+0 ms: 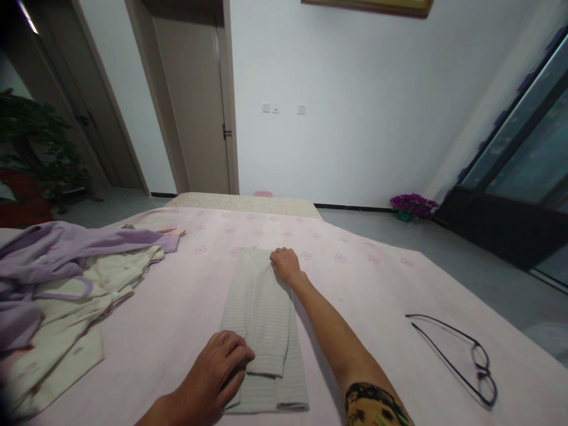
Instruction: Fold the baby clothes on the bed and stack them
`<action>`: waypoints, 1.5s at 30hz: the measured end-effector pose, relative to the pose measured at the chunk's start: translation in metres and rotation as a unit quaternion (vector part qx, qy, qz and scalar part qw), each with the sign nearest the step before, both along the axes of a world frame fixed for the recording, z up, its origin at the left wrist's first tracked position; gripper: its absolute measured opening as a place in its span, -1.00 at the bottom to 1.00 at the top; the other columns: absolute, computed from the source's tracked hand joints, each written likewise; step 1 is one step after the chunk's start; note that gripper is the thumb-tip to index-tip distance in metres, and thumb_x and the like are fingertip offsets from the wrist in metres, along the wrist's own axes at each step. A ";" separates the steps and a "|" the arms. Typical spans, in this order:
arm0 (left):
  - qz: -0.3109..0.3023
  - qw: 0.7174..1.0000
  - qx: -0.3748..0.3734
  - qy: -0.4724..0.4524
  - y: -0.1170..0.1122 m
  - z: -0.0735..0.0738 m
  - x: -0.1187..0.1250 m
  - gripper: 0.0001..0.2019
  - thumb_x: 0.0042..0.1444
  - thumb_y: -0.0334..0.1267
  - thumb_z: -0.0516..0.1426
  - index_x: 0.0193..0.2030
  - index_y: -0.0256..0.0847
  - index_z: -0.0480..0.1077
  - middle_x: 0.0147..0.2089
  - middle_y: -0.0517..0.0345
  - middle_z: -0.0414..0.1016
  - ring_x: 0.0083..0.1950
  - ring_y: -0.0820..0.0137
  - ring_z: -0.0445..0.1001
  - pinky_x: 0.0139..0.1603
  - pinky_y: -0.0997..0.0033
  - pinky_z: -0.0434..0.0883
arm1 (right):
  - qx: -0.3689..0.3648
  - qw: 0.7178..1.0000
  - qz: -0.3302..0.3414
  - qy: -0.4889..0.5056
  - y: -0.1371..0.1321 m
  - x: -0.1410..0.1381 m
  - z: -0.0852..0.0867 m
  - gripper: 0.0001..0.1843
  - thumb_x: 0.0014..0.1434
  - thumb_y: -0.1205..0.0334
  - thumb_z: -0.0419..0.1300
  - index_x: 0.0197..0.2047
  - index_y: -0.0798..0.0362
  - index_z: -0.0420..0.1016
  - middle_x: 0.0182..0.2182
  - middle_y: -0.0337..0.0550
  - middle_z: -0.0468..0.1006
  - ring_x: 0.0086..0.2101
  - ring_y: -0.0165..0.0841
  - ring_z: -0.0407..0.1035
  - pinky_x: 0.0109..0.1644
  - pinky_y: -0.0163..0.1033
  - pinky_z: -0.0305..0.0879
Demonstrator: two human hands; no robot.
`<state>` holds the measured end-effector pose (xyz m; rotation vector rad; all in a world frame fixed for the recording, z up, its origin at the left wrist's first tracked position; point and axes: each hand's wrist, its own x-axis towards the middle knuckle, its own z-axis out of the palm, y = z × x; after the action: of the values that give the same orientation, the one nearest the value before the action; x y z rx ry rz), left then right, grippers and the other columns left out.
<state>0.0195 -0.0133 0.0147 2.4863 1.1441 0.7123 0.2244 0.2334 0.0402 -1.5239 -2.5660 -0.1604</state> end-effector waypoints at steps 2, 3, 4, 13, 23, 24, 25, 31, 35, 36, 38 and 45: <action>0.002 1.000 0.004 -0.006 0.000 -0.002 0.000 -0.76 0.19 -0.46 0.06 -0.04 -0.12 0.34 -0.09 0.06 0.41 -0.04 0.25 0.32 0.01 0.18 0.29 | 0.009 1.000 0.010 0.017 -0.009 -0.004 -0.004 -0.70 0.34 0.21 0.03 0.03 0.00 0.52 0.01 0.00 0.54 0.06 -0.20 0.34 0.17 -0.10 0.14; 0.003 1.000 0.007 -0.010 0.000 -0.004 0.000 -0.75 0.18 -0.46 0.06 -0.04 -0.12 0.35 -0.09 0.06 0.41 -0.04 0.25 0.33 0.00 0.18 0.30 | 0.005 0.999 0.027 0.026 -0.014 -0.005 -0.008 -0.65 0.37 0.16 0.01 0.11 0.00 0.48 0.07 -0.01 0.52 0.10 -0.22 0.32 0.21 -0.10 0.11; 0.005 1.000 0.011 -0.013 0.000 -0.005 0.000 -0.75 0.18 -0.47 0.06 -0.04 -0.13 0.35 -0.10 0.06 0.41 -0.05 0.25 0.33 0.00 0.18 0.30 | -0.005 0.998 0.050 0.031 -0.019 -0.007 -0.014 -0.60 0.38 0.11 -0.02 0.18 0.00 0.42 0.13 -0.01 0.48 0.15 -0.23 0.28 0.25 -0.10 0.08; 0.009 0.999 0.006 -0.047 0.001 -0.011 -0.004 -0.78 0.22 -0.44 0.06 -0.04 -0.13 0.39 -0.10 0.06 0.48 -0.03 0.24 0.37 0.01 0.16 0.31 | -0.061 0.998 0.022 -0.004 -0.031 -0.016 -0.042 -0.34 0.42 -0.06 -0.22 0.43 0.14 0.05 0.40 0.02 0.06 0.39 -0.19 -0.14 0.43 0.02 -0.30; 0.031 0.996 0.019 -0.079 0.002 -0.020 -0.010 -0.80 0.27 -0.42 0.02 -0.11 -0.17 0.44 -0.16 0.06 0.51 -0.07 0.29 0.43 -0.01 0.22 0.37 | -0.079 0.997 0.004 0.005 -0.080 0.017 -0.045 -0.32 0.41 -0.08 -0.20 0.47 0.08 -0.06 0.44 -0.02 -0.09 0.40 -0.22 -0.20 0.43 0.03 -0.26; 0.030 0.996 0.023 -0.080 0.002 -0.020 -0.010 -0.80 0.27 -0.43 0.02 -0.13 -0.17 0.44 -0.17 0.06 0.51 -0.09 0.29 0.43 -0.03 0.23 0.37 | -0.088 0.996 -0.006 0.007 -0.085 0.019 -0.046 -0.32 0.41 -0.08 -0.20 0.47 0.08 -0.06 0.44 0.00 -0.09 0.40 -0.21 -0.20 0.42 0.04 -0.23; 0.029 0.996 0.028 -0.083 0.002 -0.021 -0.010 -0.80 0.26 -0.43 0.02 -0.14 -0.17 0.45 -0.18 0.06 0.51 -0.09 0.30 0.44 -0.03 0.24 0.38 | -0.090 0.996 -0.020 0.014 -0.090 0.020 -0.048 -0.31 0.41 -0.08 -0.20 0.47 0.09 -0.06 0.44 0.02 -0.10 0.40 -0.20 -0.19 0.42 0.04 -0.21; 0.162 0.980 0.080 -0.087 0.002 -0.027 -0.017 -0.76 0.26 -0.41 -0.01 -0.04 -0.17 0.41 -0.10 0.02 0.47 -0.04 0.25 0.43 0.03 0.16 0.39 | -0.070 0.988 -0.124 0.056 -0.125 0.037 -0.063 -0.26 0.40 -0.07 -0.17 0.46 0.25 -0.07 0.43 0.15 -0.10 0.40 -0.13 -0.21 0.42 0.00 -0.21; 0.245 0.965 0.079 -0.052 0.005 -0.035 -0.019 -0.70 0.25 -0.35 0.03 0.10 -0.18 0.35 0.02 -0.01 0.40 0.05 0.21 0.41 0.13 0.11 0.38 | -0.057 0.988 -0.126 0.066 -0.147 0.048 -0.076 -0.29 0.40 -0.06 -0.20 0.45 0.22 -0.03 0.42 0.06 0.01 0.39 -0.14 -0.16 0.43 0.00 -0.28; 0.253 0.964 0.075 -0.045 0.006 -0.037 -0.019 -0.68 0.25 -0.33 0.03 0.14 -0.19 0.33 0.05 -0.03 0.39 0.07 0.20 0.40 0.15 0.10 0.37 | -0.051 0.988 -0.126 0.071 -0.149 0.049 -0.077 -0.29 0.40 -0.05 -0.20 0.45 0.22 -0.02 0.41 0.05 0.03 0.39 -0.15 -0.14 0.43 -0.01 -0.28; 0.261 0.963 0.063 -0.038 0.008 -0.039 -0.018 -0.64 0.27 -0.30 0.02 0.20 -0.21 0.29 0.09 -0.05 0.37 0.11 0.19 0.38 0.19 0.09 0.35 | -0.037 0.987 -0.129 0.083 -0.152 0.048 -0.076 -0.30 0.39 -0.03 -0.17 0.44 0.24 0.00 0.39 0.06 0.09 0.38 -0.15 -0.09 0.42 -0.02 -0.26; 0.283 0.954 -0.069 -0.069 0.013 -0.026 -0.019 -0.46 0.27 -0.24 0.00 0.38 -0.21 0.08 0.19 -0.09 0.34 0.14 0.22 0.42 0.10 0.25 0.37 | 0.023 0.985 -0.120 0.125 -0.158 0.042 -0.063 -0.40 0.35 0.07 -0.03 0.36 0.17 0.17 0.21 0.09 0.38 0.19 -0.16 0.21 0.29 -0.10 0.03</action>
<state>0.0004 -0.0007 -0.0116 1.9570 1.8043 0.8937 0.2664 0.0753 -0.0233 -1.7119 -2.1694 -0.0493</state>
